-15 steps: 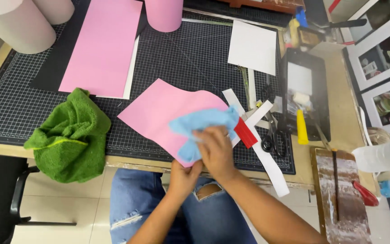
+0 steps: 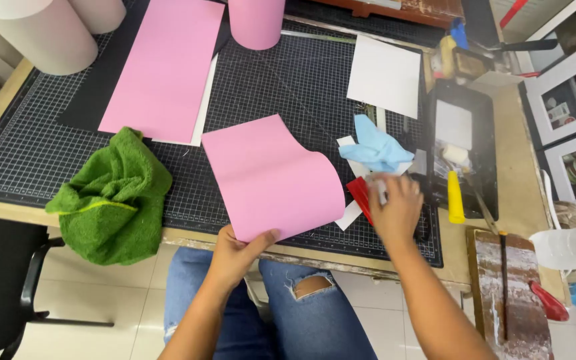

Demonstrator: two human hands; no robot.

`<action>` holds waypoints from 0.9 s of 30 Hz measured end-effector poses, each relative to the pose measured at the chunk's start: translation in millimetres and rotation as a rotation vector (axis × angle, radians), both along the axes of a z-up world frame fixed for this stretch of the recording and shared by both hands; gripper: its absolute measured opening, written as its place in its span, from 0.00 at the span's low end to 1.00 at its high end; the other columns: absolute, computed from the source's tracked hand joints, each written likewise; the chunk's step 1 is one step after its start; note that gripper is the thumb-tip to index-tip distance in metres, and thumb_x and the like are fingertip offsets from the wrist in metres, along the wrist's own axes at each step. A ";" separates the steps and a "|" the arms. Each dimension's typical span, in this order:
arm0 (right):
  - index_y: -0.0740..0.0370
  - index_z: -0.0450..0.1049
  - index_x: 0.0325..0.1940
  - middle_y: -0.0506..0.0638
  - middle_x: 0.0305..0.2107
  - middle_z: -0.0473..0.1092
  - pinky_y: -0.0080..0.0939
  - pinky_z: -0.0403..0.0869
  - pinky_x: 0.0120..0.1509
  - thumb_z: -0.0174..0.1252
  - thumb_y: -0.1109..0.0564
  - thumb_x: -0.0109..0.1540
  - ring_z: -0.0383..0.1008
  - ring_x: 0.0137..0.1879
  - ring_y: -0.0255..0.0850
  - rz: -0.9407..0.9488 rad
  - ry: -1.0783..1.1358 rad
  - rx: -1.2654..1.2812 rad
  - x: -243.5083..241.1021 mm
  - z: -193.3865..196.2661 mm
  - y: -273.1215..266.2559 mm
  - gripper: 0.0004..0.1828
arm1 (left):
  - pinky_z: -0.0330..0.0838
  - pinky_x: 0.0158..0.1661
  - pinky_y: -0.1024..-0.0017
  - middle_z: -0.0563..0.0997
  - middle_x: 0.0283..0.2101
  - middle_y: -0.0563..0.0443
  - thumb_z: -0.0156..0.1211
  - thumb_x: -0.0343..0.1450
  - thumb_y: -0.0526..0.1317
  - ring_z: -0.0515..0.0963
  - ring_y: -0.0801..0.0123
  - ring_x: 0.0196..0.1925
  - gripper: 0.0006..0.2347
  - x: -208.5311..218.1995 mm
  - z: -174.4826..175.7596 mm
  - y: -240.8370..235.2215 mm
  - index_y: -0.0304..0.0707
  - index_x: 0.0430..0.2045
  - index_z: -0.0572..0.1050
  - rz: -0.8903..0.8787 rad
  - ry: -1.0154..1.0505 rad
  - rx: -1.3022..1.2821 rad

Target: Applying adhesive to paper and smoothing it onto a surface using various tools

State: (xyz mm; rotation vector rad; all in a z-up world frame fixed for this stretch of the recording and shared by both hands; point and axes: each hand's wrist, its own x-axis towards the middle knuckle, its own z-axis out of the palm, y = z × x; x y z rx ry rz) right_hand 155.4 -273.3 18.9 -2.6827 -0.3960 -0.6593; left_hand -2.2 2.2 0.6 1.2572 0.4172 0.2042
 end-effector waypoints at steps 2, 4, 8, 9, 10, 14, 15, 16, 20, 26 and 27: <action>0.52 0.79 0.53 0.51 0.42 0.72 0.54 0.67 0.58 0.63 0.42 0.66 0.71 0.54 0.53 -0.028 0.048 -0.090 -7.1 -24.6 -7.7 0.17 | 0.68 0.24 0.78 0.82 0.19 0.43 0.76 0.59 0.30 0.76 0.73 0.24 0.07 -1.3 13.7 2.5 0.26 0.22 0.82 -0.013 0.006 0.031; 0.56 0.78 0.57 0.53 0.45 0.72 0.55 0.68 0.57 0.64 0.38 0.64 0.71 0.54 0.55 -0.058 0.089 -0.178 -6.9 -39.8 -14.6 0.25 | 0.69 0.23 0.78 0.82 0.17 0.43 0.77 0.60 0.31 0.77 0.72 0.22 0.08 -0.9 23.3 2.4 0.25 0.21 0.81 -0.028 0.003 0.066; 0.54 0.76 0.61 0.55 0.44 0.72 0.57 0.71 0.58 0.68 0.45 0.61 0.73 0.55 0.58 -0.051 0.284 -0.024 16.4 -45.3 -16.1 0.26 | 0.65 0.22 0.79 0.81 0.17 0.43 0.78 0.58 0.31 0.76 0.72 0.20 0.09 -0.8 51.2 0.3 0.25 0.21 0.81 -0.017 0.049 0.057; 0.53 0.75 0.60 0.55 0.44 0.73 0.56 0.72 0.59 0.69 0.49 0.60 0.74 0.56 0.57 -0.051 0.354 0.017 22.1 -46.1 -16.9 0.24 | 0.66 0.22 0.79 0.81 0.17 0.43 0.79 0.58 0.32 0.75 0.72 0.20 0.09 -0.1 62.0 -0.5 0.25 0.20 0.80 -0.018 0.047 0.062; 0.53 0.75 0.60 0.55 0.44 0.73 0.56 0.72 0.59 0.69 0.49 0.60 0.74 0.56 0.57 -0.050 0.353 0.014 15.5 -35.7 -14.8 0.24 | 0.66 0.22 0.79 0.81 0.17 0.43 0.79 0.58 0.32 0.75 0.72 0.20 0.09 0.5 63.9 0.2 0.25 0.20 0.80 -0.016 0.047 0.060; 0.57 0.78 0.54 0.52 0.40 0.75 0.51 0.68 0.61 0.62 0.61 0.66 0.74 0.50 0.54 0.222 -0.091 0.251 -22.4 21.2 11.0 0.12 | 0.65 0.22 0.78 0.79 0.17 0.43 0.78 0.59 0.32 0.74 0.71 0.20 0.10 5.2 64.4 2.3 0.25 0.20 0.79 -0.005 0.040 0.078; 0.60 0.77 0.57 0.52 0.41 0.75 0.51 0.65 0.62 0.60 0.60 0.68 0.71 0.48 0.52 0.352 -0.267 0.280 -36.5 38.8 20.2 0.13 | 0.65 0.22 0.78 0.79 0.17 0.44 0.78 0.59 0.32 0.74 0.72 0.21 0.10 5.7 62.6 1.4 0.26 0.20 0.79 -0.004 0.044 0.082; 0.60 0.77 0.57 0.52 0.41 0.75 0.51 0.65 0.62 0.60 0.60 0.68 0.71 0.48 0.52 0.344 -0.258 0.274 -49.4 34.6 27.9 0.13 | 0.65 0.22 0.78 0.79 0.17 0.44 0.78 0.59 0.32 0.74 0.72 0.21 0.10 3.8 61.2 0.5 0.26 0.20 0.79 -0.012 0.052 0.075; 0.53 0.82 0.50 0.48 0.45 0.74 0.55 0.64 0.63 0.50 0.60 0.69 0.68 0.52 0.51 0.690 -0.416 0.096 -65.4 27.1 69.7 0.15 | 0.65 0.23 0.76 0.78 0.18 0.44 0.78 0.58 0.32 0.74 0.68 0.22 0.12 6.6 76.1 0.5 0.26 0.21 0.76 -0.016 0.031 0.098; 0.48 0.79 0.52 0.42 0.42 0.72 0.51 0.62 0.63 0.48 0.57 0.71 0.68 0.50 0.44 0.650 -0.401 0.043 -47.0 40.1 102.8 0.13 | 0.66 0.23 0.76 0.80 0.18 0.44 0.79 0.58 0.32 0.74 0.69 0.22 0.11 8.6 79.7 3.1 0.26 0.21 0.77 -0.011 0.022 0.097; 0.47 0.79 0.51 0.42 0.41 0.72 0.51 0.62 0.63 0.47 0.56 0.72 0.68 0.50 0.44 0.652 -0.381 0.046 -43.2 40.5 105.9 0.13 | 0.66 0.23 0.77 0.80 0.18 0.44 0.78 0.59 0.32 0.74 0.69 0.22 0.11 9.4 77.1 3.9 0.26 0.21 0.78 -0.007 0.030 0.091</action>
